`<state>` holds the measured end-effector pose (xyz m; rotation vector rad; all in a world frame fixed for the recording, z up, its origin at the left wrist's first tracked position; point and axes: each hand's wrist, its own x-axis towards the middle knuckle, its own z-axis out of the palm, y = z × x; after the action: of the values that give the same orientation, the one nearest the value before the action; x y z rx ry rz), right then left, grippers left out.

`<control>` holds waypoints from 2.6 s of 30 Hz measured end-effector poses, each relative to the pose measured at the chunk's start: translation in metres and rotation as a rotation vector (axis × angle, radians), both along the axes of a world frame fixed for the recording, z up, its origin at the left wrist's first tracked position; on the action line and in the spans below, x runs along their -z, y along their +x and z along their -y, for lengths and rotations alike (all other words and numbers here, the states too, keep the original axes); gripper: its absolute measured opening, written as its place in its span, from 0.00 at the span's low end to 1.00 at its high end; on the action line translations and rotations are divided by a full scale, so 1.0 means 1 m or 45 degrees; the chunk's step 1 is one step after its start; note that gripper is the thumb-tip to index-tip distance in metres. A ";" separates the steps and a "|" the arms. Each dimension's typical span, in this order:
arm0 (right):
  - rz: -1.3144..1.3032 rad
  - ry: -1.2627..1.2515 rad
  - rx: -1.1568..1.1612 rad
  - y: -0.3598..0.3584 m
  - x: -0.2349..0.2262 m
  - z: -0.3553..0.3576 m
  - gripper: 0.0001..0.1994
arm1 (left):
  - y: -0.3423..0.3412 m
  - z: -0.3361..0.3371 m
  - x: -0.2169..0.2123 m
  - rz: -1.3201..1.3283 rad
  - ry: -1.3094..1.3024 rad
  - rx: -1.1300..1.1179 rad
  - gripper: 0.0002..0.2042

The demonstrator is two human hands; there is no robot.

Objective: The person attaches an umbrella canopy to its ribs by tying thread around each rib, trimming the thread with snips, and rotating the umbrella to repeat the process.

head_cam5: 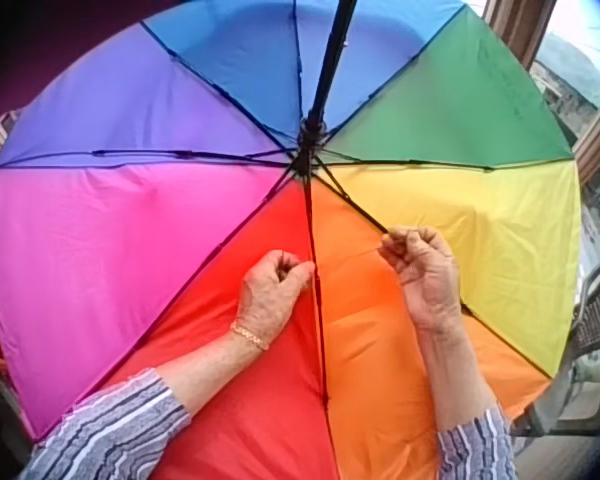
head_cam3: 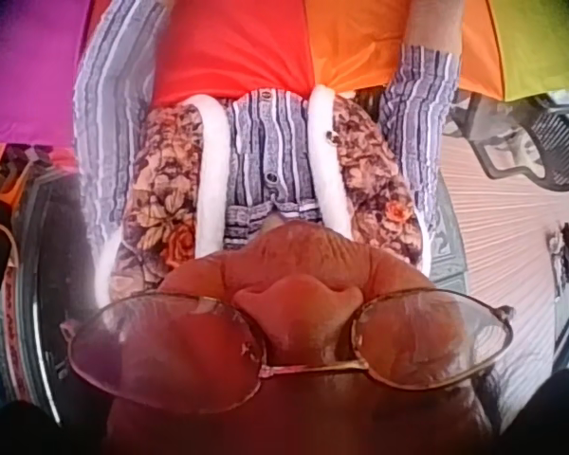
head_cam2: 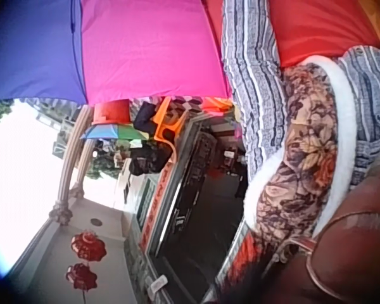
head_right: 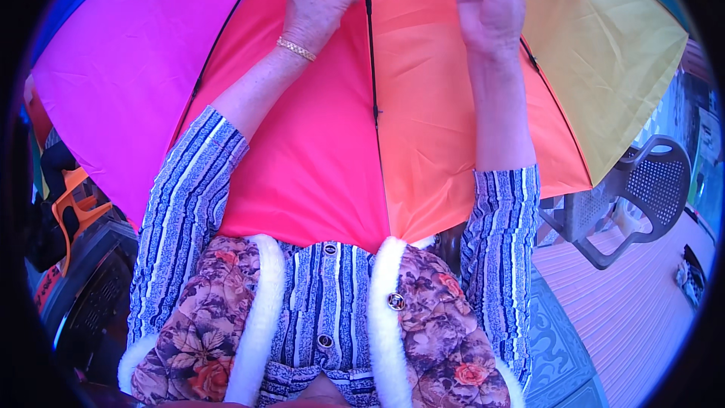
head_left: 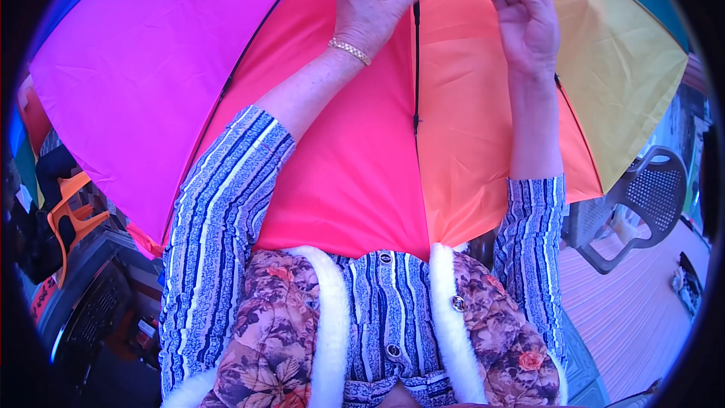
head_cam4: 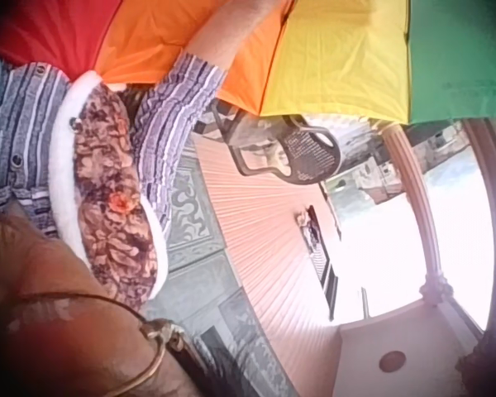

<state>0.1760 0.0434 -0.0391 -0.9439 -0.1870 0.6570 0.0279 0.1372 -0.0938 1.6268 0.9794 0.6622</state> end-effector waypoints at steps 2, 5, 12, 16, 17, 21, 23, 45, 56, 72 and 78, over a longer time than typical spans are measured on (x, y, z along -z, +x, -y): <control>-0.147 0.078 -0.058 -0.006 0.002 -0.007 0.02 | -0.001 0.005 0.000 -0.235 0.394 0.030 0.16; -0.421 0.227 -0.161 0.003 0.017 -0.015 0.03 | 0.001 0.007 -0.009 -0.331 0.346 0.013 0.18; 0.037 0.218 -0.602 0.050 0.051 -0.003 0.03 | 0.001 0.005 -0.011 -0.411 0.350 0.007 0.19; 0.122 0.064 -0.421 0.044 0.028 0.001 0.05 | 0.006 0.006 -0.011 -0.488 0.423 0.055 0.17; 0.122 0.059 -0.415 0.045 0.032 0.003 0.05 | 0.006 0.005 -0.011 -0.497 0.448 0.072 0.17; 0.103 0.096 -0.422 0.047 0.048 0.004 0.03 | 0.003 0.000 -0.008 -0.507 0.404 0.074 0.16; 0.024 0.135 -0.474 0.038 0.046 0.007 0.02 | -0.001 -0.002 -0.007 -0.521 0.388 0.049 0.16; 0.552 0.000 -0.682 -0.066 -0.028 0.020 0.03 | 0.023 -0.027 -0.031 -0.717 0.037 0.529 0.19; 1.388 -0.405 -0.247 -0.008 0.037 -0.003 0.02 | 0.004 -0.025 -0.022 -0.195 -0.102 0.462 0.09; 1.955 -0.608 -0.320 0.006 0.062 -0.005 0.01 | 0.006 -0.024 -0.022 -0.140 -0.315 0.426 0.06; 1.851 -0.550 -0.295 -0.002 0.074 -0.011 0.03 | 0.011 -0.025 -0.018 -0.208 -0.271 0.376 0.07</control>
<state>0.1742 0.0539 -0.1135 -1.6989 -1.4984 0.0877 0.0387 0.1617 -0.0759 1.6101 0.8693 0.2195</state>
